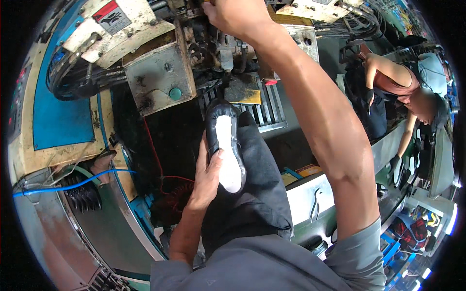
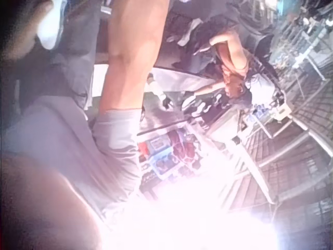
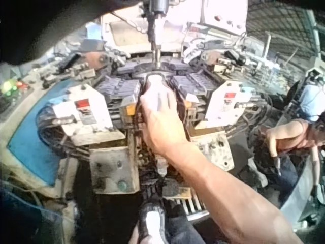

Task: Operating a machine to attach soles to shoes and inspecting the results on a conveyor belt.

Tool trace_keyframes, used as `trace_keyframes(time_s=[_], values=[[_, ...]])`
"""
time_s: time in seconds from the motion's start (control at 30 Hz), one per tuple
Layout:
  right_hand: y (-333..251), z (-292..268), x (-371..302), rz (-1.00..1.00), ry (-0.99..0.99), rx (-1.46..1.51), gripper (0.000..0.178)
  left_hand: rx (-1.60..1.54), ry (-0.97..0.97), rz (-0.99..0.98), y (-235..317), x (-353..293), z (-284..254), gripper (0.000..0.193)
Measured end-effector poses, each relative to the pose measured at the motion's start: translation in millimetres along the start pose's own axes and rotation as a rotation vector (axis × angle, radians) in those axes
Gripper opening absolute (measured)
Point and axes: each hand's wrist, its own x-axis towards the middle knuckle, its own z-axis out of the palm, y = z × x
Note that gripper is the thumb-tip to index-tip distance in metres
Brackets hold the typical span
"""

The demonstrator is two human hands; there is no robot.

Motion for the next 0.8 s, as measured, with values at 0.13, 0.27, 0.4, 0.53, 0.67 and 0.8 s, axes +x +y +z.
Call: trace_keyframes(time_s=[0.13,0.27,0.4,0.53,0.67,0.8], values=[[-41,-27,-93,0.079,-0.029,0.395,0.102,0.046,0.065,0.019,8,-9,-3,0.076],[-123,-41,-227,0.731,-0.53,1.074,0.119,0.104,0.046,0.003,2,-22,-6,0.084],[-181,-50,-248,1.284,-0.486,1.542,0.09,0.093,0.021,-0.015,8,-69,-27,0.095],[-213,-50,-267,1.182,-0.646,1.505,0.074,-0.262,0.126,-0.123,-11,-116,-52,0.095],[-222,-83,-251,1.178,-0.905,1.566,0.075,-0.207,0.308,-0.12,-38,-153,-125,0.098],[-195,-84,-263,1.1,-0.928,1.51,0.061,0.169,0.627,0.017,-59,-246,-266,0.095]])
